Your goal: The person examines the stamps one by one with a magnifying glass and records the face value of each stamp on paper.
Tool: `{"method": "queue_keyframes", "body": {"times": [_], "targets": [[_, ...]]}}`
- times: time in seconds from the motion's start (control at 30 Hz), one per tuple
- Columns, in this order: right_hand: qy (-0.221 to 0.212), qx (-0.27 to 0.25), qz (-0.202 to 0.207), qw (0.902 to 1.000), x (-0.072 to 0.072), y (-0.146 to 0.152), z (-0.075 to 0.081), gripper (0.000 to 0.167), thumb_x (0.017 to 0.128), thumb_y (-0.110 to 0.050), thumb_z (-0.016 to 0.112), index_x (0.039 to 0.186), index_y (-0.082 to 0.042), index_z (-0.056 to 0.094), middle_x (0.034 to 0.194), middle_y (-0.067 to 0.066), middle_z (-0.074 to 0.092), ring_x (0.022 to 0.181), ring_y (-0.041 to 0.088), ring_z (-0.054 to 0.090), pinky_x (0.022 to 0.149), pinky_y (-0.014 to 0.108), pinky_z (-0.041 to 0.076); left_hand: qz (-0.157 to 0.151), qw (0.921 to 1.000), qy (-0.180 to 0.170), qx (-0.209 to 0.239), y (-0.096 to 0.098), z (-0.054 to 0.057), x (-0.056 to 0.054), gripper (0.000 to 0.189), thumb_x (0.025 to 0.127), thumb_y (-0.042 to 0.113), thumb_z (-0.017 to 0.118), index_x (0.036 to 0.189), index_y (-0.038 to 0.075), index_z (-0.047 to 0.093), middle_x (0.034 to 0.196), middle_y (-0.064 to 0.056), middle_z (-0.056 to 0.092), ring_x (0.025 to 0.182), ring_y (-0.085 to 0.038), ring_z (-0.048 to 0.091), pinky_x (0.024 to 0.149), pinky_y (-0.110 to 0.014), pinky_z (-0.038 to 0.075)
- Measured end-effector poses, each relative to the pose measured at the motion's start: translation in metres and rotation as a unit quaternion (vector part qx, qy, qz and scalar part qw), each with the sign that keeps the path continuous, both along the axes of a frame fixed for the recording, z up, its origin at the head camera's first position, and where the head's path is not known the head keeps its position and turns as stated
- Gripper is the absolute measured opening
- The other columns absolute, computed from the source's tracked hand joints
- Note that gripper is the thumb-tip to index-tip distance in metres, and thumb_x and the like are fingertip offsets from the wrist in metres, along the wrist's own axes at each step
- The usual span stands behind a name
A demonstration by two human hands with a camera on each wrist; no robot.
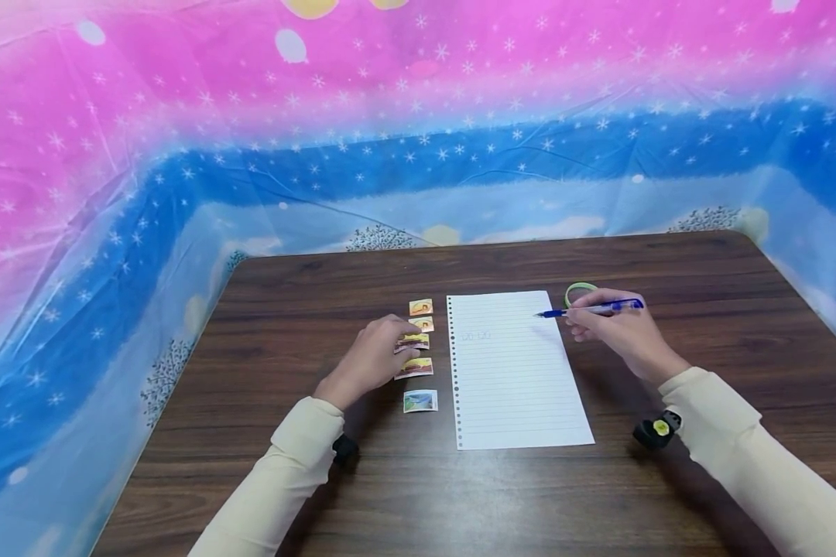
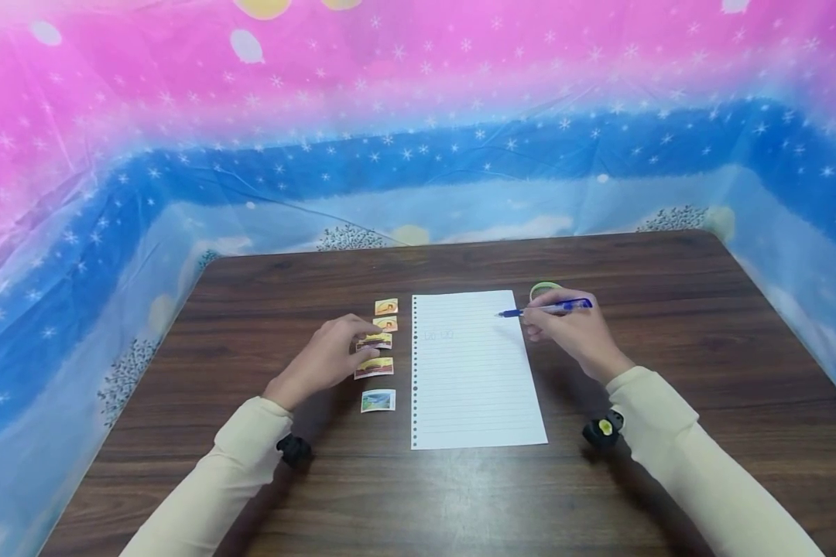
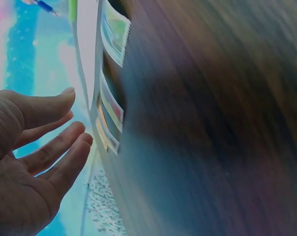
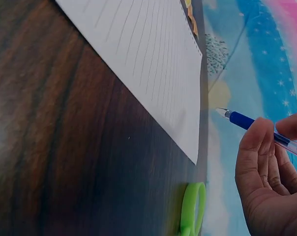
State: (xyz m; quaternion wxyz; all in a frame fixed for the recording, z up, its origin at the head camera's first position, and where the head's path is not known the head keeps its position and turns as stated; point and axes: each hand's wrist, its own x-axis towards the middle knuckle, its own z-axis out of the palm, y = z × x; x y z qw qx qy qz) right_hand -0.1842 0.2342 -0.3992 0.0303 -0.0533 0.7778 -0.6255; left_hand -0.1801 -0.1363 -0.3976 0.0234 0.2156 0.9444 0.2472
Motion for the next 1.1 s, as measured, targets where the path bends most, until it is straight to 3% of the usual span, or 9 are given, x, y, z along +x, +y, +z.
{"method": "queue_keyframes", "body": {"times": [0.27, 0.53, 0.87, 1.1], "targets": [[0.016, 0.014, -0.019, 0.9996, 0.007, 0.013, -0.004, 0.031, 0.093, -0.021, 0.076, 0.106, 0.006, 0.068, 0.091, 0.002, 0.075, 0.078, 0.023, 0.074, 0.073, 0.031, 0.06, 0.033, 0.9991, -0.026, 0.009, -0.01, -0.006, -0.006, 0.026, 0.097, 0.01, 0.07, 0.122, 0.003, 0.072, 0.118, -0.013, 0.066, 0.107, -0.027, 0.065, 0.089, -0.044, 0.056], [0.013, -0.027, -0.019, 0.9994, 0.013, 0.024, -0.006, 0.029, 0.096, -0.015, 0.072, 0.107, 0.011, 0.066, 0.092, 0.011, 0.075, 0.081, 0.022, 0.074, 0.074, 0.031, 0.061, 0.04, 0.9985, -0.034, 0.011, -0.017, -0.009, -0.014, 0.021, 0.096, 0.009, 0.071, 0.116, 0.004, 0.074, 0.113, -0.012, 0.067, 0.102, -0.026, 0.066, 0.088, -0.043, 0.055], [0.022, 0.005, -0.067, 0.9975, 0.019, 0.03, -0.006, 0.033, 0.094, -0.021, 0.075, 0.107, 0.009, 0.069, 0.091, 0.012, 0.075, 0.076, 0.028, 0.072, 0.072, 0.031, 0.06, 0.054, 0.9976, -0.044, 0.0, -0.021, -0.015, -0.021, 0.017, 0.096, 0.011, 0.071, 0.11, 0.004, 0.076, 0.108, -0.009, 0.07, 0.097, -0.022, 0.065, 0.087, -0.042, 0.055], [0.026, -0.03, -0.065, 0.9971, 0.021, 0.034, -0.008, 0.033, 0.092, -0.016, 0.077, 0.107, 0.012, 0.067, 0.087, 0.013, 0.074, 0.075, 0.026, 0.072, 0.071, 0.031, 0.061, 0.057, 0.9967, -0.057, 0.005, -0.021, -0.015, -0.024, 0.015, 0.095, 0.011, 0.072, 0.108, 0.004, 0.077, 0.105, -0.008, 0.073, 0.095, -0.021, 0.066, 0.086, -0.042, 0.055]]}}
